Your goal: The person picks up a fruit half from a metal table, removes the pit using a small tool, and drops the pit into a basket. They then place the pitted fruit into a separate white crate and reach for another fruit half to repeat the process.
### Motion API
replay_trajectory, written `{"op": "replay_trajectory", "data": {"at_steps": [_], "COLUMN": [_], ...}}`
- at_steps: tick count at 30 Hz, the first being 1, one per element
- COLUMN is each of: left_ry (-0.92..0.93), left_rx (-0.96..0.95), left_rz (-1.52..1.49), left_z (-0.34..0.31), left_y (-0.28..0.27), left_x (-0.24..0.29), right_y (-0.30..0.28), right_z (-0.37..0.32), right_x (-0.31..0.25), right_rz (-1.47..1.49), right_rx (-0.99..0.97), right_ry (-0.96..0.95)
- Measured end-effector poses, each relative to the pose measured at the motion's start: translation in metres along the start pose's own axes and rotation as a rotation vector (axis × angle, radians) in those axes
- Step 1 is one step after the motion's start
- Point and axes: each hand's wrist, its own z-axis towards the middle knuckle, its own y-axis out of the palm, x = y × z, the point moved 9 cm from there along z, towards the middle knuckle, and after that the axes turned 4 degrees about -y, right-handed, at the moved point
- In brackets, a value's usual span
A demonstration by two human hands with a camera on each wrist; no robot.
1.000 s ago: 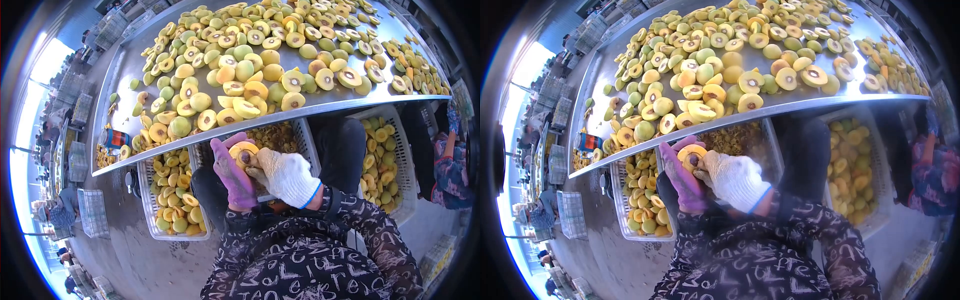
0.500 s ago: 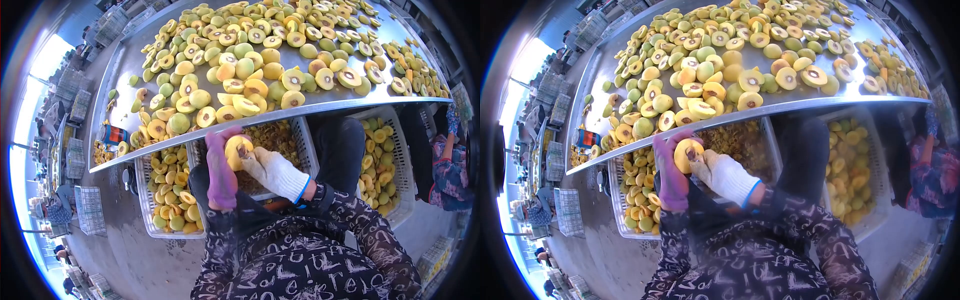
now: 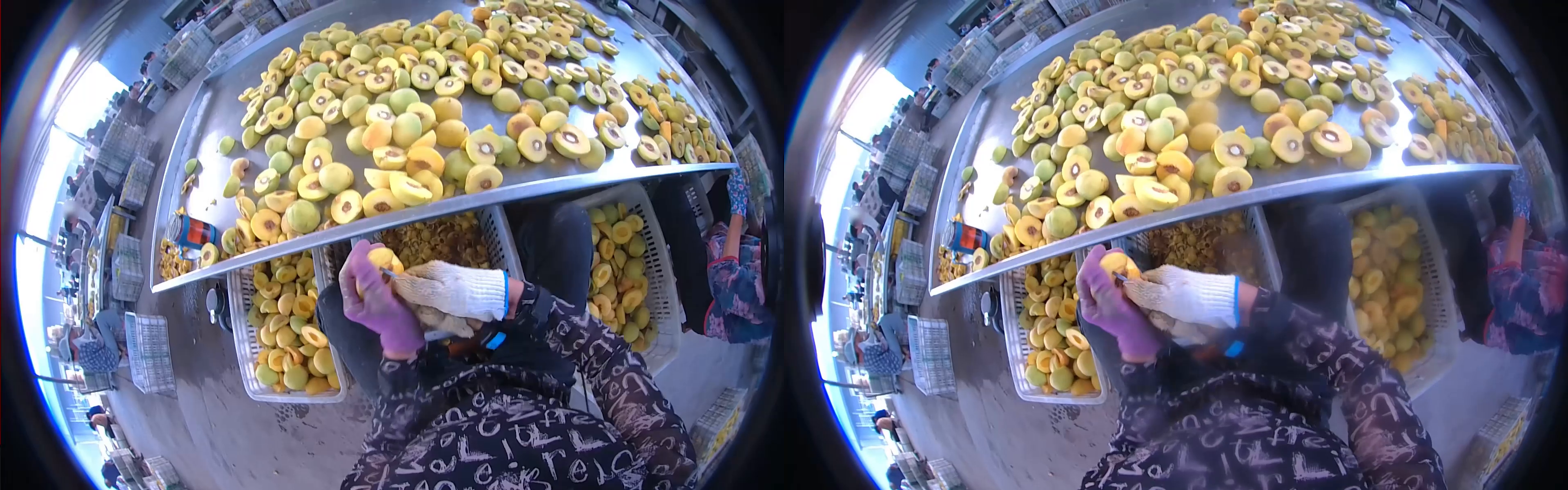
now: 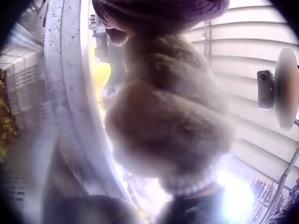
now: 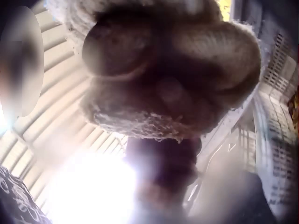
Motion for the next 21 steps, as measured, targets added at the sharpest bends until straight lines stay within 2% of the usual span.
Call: {"op": "replay_trajectory", "data": {"at_steps": [2,3,4,6,7,8,9,10,11,12,13,14,16,18,20,21], "left_ry": [-0.362,-0.347,-0.348,-0.329,-0.181,-0.040,-0.008,-0.015,0.158,0.337,0.263,0.257,-0.119,-0.160,-0.097,0.058], "left_rx": [-0.122,-0.114,-0.170,-0.230,-0.214,-0.191,-0.061,-0.063,-0.062,-0.056,-0.042,-0.045,-0.121,-0.153,-0.045,-0.065], "left_rz": [-0.328,-0.335,-0.403,-0.467,-0.210,0.047,0.150,0.148,0.312,0.471,0.401,0.400,-0.112,-0.129,0.022,0.174], "left_z": [0.001,0.002,0.002,0.007,0.015,0.016,0.012,0.010,0.007,0.003,0.001,0.000,0.006,0.005,0.009,0.009], "left_y": [0.017,0.016,0.020,0.021,0.014,0.008,0.003,0.003,0.005,0.012,0.014,0.015,0.012,0.010,0.005,0.005], "left_x": [0.001,0.005,0.010,0.011,0.012,0.014,0.016,0.013,0.023,0.034,0.037,0.039,0.012,0.009,0.008,0.016], "right_y": [0.007,0.016,0.022,0.018,0.016,0.002,0.002,-0.003,-0.010,-0.007,0.008,0.005,0.010,0.015,0.001,-0.001], "right_z": [0.008,0.007,0.006,0.005,0.013,0.015,0.014,0.012,0.006,0.005,0.001,0.000,0.003,0.011,0.010,0.012], "right_x": [0.002,0.006,0.003,0.000,0.008,-0.009,-0.012,-0.019,-0.023,-0.018,-0.004,-0.003,-0.006,0.008,-0.021,-0.015], "right_rz": [0.255,0.475,0.467,0.239,0.120,-0.325,-0.495,-0.670,-0.670,-0.353,-0.028,-0.026,0.155,0.249,-0.552,-0.558], "right_rx": [-0.131,-0.183,-0.198,-0.035,0.013,0.321,0.341,0.363,0.373,0.189,0.003,0.008,-0.087,-0.092,0.173,0.166], "right_ry": [-0.111,-0.027,-0.028,0.009,-0.106,-0.438,-0.444,-0.449,-0.442,-0.204,0.034,0.038,-0.051,-0.085,-0.370,-0.341]}}
